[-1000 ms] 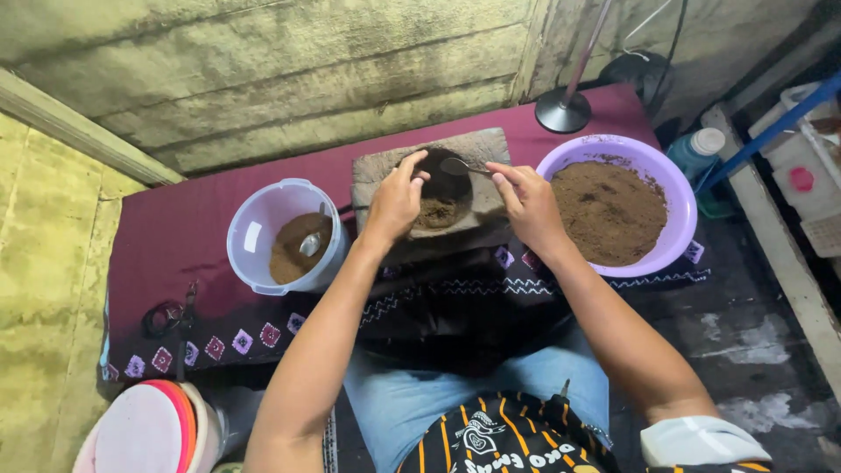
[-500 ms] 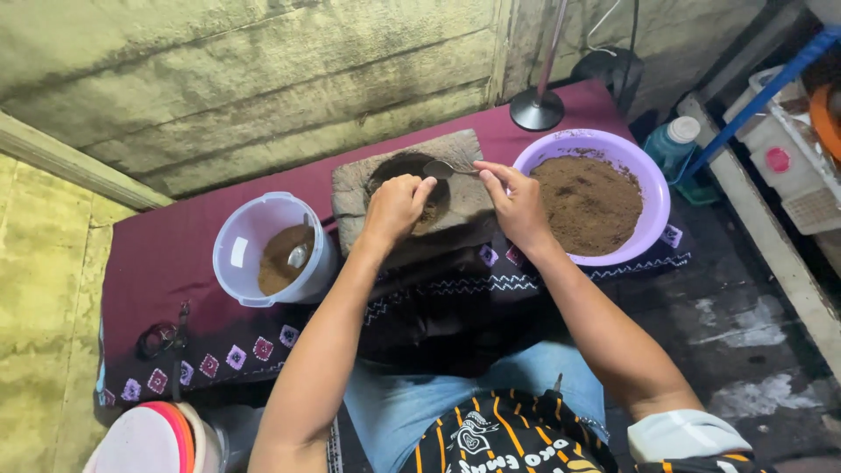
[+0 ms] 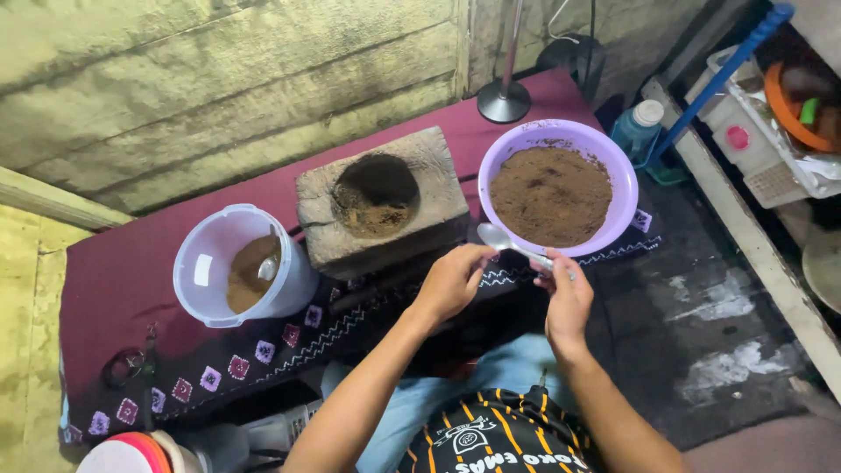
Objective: Grinding a brown powdery substance using a stone mortar and pestle and transferring it between bowls with a spoon.
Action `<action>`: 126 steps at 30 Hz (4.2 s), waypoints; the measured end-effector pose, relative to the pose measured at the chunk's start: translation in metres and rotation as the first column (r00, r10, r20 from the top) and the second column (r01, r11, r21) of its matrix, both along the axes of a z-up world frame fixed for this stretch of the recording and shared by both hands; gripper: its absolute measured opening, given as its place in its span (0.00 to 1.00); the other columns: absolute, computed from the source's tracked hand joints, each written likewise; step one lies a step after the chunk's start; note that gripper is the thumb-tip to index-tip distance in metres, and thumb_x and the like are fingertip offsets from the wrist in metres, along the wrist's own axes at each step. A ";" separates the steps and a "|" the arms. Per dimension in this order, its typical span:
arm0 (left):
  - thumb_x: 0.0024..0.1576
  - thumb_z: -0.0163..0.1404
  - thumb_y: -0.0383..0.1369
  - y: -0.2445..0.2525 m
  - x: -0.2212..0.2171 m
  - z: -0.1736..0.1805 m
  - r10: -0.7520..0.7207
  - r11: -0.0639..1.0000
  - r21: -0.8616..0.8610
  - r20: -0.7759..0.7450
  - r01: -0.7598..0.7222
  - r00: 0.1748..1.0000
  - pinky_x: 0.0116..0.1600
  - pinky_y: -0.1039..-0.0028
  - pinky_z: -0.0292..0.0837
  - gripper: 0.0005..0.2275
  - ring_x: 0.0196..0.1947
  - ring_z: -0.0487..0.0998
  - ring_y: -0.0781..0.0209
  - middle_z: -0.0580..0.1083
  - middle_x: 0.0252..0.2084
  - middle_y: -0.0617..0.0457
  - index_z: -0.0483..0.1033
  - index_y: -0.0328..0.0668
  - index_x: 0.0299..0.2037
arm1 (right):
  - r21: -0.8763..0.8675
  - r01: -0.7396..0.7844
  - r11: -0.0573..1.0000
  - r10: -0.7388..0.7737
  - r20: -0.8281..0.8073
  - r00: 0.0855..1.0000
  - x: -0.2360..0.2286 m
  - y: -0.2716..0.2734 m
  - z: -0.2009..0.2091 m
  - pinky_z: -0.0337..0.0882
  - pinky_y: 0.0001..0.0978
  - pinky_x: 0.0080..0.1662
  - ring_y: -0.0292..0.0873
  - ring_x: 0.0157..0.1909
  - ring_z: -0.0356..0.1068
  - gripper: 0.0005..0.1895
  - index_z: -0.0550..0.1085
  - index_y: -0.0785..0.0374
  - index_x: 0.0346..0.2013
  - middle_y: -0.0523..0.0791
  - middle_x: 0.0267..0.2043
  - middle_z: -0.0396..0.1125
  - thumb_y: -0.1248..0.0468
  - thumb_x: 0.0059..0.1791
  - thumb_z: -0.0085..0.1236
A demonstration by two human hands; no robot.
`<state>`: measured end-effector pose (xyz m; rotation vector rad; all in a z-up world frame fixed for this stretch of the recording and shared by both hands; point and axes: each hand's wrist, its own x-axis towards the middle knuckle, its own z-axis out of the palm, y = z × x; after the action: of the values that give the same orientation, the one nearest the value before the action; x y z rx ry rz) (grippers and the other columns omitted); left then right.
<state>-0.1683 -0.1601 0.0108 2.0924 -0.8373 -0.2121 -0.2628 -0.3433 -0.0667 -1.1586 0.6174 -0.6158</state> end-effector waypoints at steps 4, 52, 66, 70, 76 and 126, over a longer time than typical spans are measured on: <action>0.59 0.48 0.28 0.025 -0.007 -0.044 0.037 0.995 0.098 -0.070 -0.030 0.997 0.53 0.61 0.77 0.15 0.48 0.80 0.49 0.79 0.41 0.52 0.77 0.52 0.55 | 0.005 -0.009 1.000 0.010 -0.065 0.998 -0.021 0.001 -0.043 0.77 0.27 0.39 0.47 0.45 0.78 0.13 0.75 0.69 0.53 0.58 0.44 0.75 0.68 0.59 0.46; 0.67 0.37 0.55 -0.075 0.008 -0.006 -0.169 0.957 0.287 0.672 -0.043 0.721 0.82 0.61 0.49 0.26 0.81 0.58 0.58 0.54 0.79 0.60 0.58 0.62 0.75 | 0.628 -0.705 0.328 0.320 0.629 0.709 0.057 -0.070 0.110 0.48 0.62 0.70 0.69 0.77 0.46 0.34 0.62 0.81 0.68 0.70 0.76 0.47 0.56 0.57 0.53; 0.56 0.55 0.46 0.220 0.003 -0.142 0.377 0.672 0.568 0.289 -0.475 0.880 0.51 0.61 0.68 0.19 0.52 0.70 0.49 0.72 0.49 0.53 0.73 0.51 0.55 | -0.667 -0.329 0.668 0.368 -0.089 0.926 0.089 0.046 0.098 0.71 0.39 0.60 0.43 0.56 0.73 0.13 0.78 0.61 0.56 0.49 0.50 0.75 0.67 0.57 0.55; 0.52 0.58 0.54 0.227 0.013 -0.132 0.359 0.699 0.609 0.155 -0.375 0.921 0.56 0.60 0.69 0.25 0.56 0.70 0.48 0.74 0.50 0.53 0.75 0.52 0.55 | -0.855 -0.204 0.477 0.343 -0.032 0.939 0.154 0.064 0.093 0.69 0.37 0.61 0.41 0.57 0.71 0.15 0.80 0.52 0.54 0.42 0.50 0.72 0.67 0.53 0.62; 0.50 0.63 0.42 0.217 -0.025 -0.051 0.416 0.819 0.455 -0.050 -0.350 0.908 0.52 0.53 0.74 0.19 0.46 0.80 0.38 0.79 0.39 0.38 0.80 0.39 0.45 | -0.992 -0.024 0.125 0.253 0.008 0.968 0.187 0.085 0.075 0.65 0.38 0.53 0.44 0.52 0.72 0.10 0.79 0.53 0.50 0.40 0.46 0.74 0.60 0.54 0.62; 0.59 0.51 0.30 0.085 0.115 0.160 0.487 0.234 -0.919 -0.172 -0.317 0.857 0.23 0.80 0.66 0.13 0.11 0.66 0.68 0.65 0.09 0.55 0.68 0.46 0.21 | -0.958 -0.283 0.035 0.012 -0.283 0.959 0.187 0.090 0.073 0.72 0.55 0.47 0.58 0.57 0.70 0.30 0.71 0.59 0.62 0.52 0.67 0.61 0.48 0.49 0.57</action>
<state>-0.0528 -0.0746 0.1709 1.0884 -0.2715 0.6315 -0.0758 -0.2529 0.0064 -2.6944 0.0769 -0.7520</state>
